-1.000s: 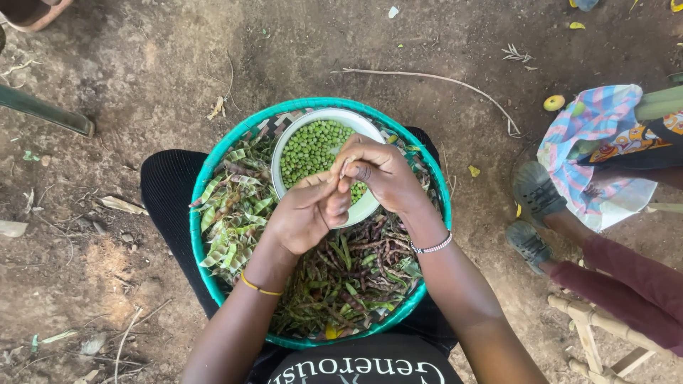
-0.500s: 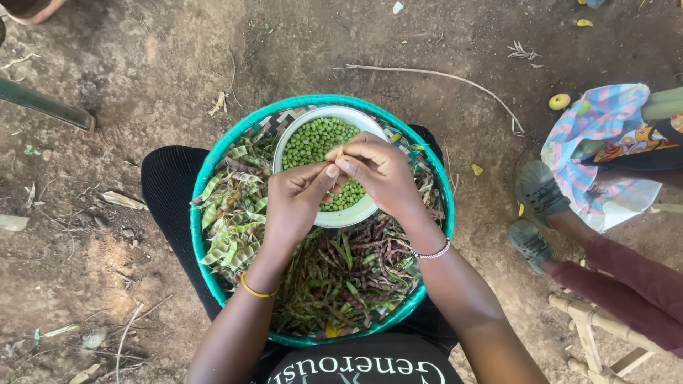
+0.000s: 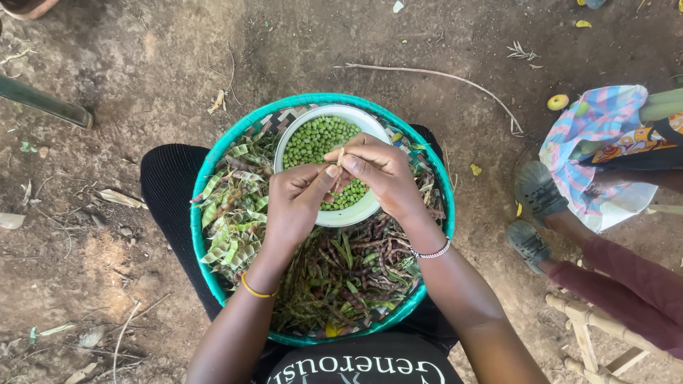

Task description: Shelling peas by hand from pods into a bowl while sitting outdoors.

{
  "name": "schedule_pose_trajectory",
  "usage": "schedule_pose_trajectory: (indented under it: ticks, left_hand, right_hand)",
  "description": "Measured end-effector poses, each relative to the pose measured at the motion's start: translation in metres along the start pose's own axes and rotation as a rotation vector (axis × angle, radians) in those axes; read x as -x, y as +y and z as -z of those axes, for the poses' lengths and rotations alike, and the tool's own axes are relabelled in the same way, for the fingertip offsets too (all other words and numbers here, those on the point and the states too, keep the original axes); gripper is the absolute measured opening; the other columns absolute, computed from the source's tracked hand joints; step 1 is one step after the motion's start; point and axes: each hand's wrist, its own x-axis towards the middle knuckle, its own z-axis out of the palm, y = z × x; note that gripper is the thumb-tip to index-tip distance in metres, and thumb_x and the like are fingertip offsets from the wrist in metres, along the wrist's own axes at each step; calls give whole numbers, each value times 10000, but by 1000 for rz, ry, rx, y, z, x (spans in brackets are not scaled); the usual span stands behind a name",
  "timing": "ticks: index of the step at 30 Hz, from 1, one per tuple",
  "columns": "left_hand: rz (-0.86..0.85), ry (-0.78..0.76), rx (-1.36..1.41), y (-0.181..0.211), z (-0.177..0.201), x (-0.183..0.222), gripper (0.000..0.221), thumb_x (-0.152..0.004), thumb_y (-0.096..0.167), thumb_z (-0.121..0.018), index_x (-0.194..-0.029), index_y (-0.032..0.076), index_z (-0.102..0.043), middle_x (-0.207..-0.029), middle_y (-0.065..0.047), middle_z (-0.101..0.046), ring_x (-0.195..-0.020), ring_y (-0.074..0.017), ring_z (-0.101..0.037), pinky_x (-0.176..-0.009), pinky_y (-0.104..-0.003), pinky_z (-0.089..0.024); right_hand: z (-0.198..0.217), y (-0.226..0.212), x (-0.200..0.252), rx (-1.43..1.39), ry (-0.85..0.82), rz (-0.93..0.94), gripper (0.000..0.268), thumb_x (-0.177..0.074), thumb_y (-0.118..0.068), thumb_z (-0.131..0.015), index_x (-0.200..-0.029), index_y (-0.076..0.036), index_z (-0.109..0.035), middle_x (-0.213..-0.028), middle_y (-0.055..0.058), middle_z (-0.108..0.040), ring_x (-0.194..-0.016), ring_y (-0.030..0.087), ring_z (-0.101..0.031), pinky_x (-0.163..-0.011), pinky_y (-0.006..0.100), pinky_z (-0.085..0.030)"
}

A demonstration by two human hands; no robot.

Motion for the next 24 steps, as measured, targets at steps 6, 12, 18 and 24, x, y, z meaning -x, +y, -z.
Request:
schedule_pose_trajectory:
  ticks: [6,12,18,24]
  left_hand:
    - [41,5,65,9,-1,-1,244,-1081,100,-607,-989,-16,-801,-797,-177,-744,-833,-235,-716,-695,-394,-683]
    - [83,31,4,17,-2,-3,255,-1079,116,-597,-970,-1,-796,-811,-169,-769,-781,-195,-734,-649,-323,-669]
    - [43,59,-200,20,-2,-3,241,-1076,149,-625,-1020,-11,-796,-804,-189,-768,-734,-195,-730,-624,-332,-665]
    - [-18,82,-220,9,-3,-1,183,-1064,83,-639,-1031,-2,-798,-786,-177,-751,-724,-193,-701,-614,-313,-639]
  right_hand:
    - [-1,3,0,-8,13,4,257,-1079,-140,-628,-1190,61,-744,-1053,151,-690,-877,183,-715,-807,374,-660]
    - [1,1,-3,-14,-4,2,267,-1082,-140,-616,-1160,86,-735,-1061,189,-675,-906,213,-680,-821,395,-618]
    - [2,9,-1,-87,-20,-16,334,-1102,-170,-573,-1227,102,-721,-1076,187,-664,-934,236,-673,-850,397,-599]
    - [3,14,-2,-126,21,-91,256,-982,-97,-761,-1100,124,-713,-931,206,-725,-806,248,-746,-766,385,-666]
